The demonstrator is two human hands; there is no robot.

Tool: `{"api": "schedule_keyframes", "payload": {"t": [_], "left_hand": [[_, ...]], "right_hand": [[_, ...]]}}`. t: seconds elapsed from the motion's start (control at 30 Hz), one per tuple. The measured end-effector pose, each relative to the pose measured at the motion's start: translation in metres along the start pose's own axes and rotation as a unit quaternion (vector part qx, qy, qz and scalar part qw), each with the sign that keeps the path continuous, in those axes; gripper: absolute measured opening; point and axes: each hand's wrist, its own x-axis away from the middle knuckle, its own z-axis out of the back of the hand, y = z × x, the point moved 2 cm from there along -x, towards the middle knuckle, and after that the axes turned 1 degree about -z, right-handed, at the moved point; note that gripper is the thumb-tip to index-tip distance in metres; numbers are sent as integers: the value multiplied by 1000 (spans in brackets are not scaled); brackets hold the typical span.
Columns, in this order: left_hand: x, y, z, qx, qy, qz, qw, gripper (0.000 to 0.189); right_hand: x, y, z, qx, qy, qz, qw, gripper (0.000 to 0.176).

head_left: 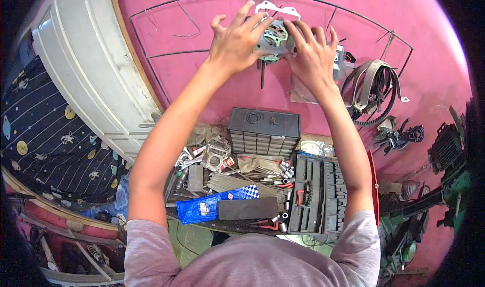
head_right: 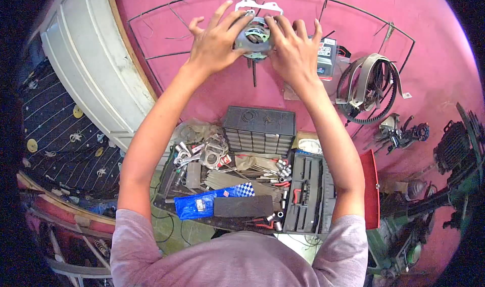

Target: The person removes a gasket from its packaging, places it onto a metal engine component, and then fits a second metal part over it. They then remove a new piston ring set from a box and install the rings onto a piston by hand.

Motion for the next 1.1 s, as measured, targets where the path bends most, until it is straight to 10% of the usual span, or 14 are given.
{"api": "schedule_keyframes", "payload": {"t": [1.1], "left_hand": [[-8,-6,-38,-61,-88,-3,994,79]], "right_hand": [[-3,14,-58,-9,-38,12,999,70]]}}
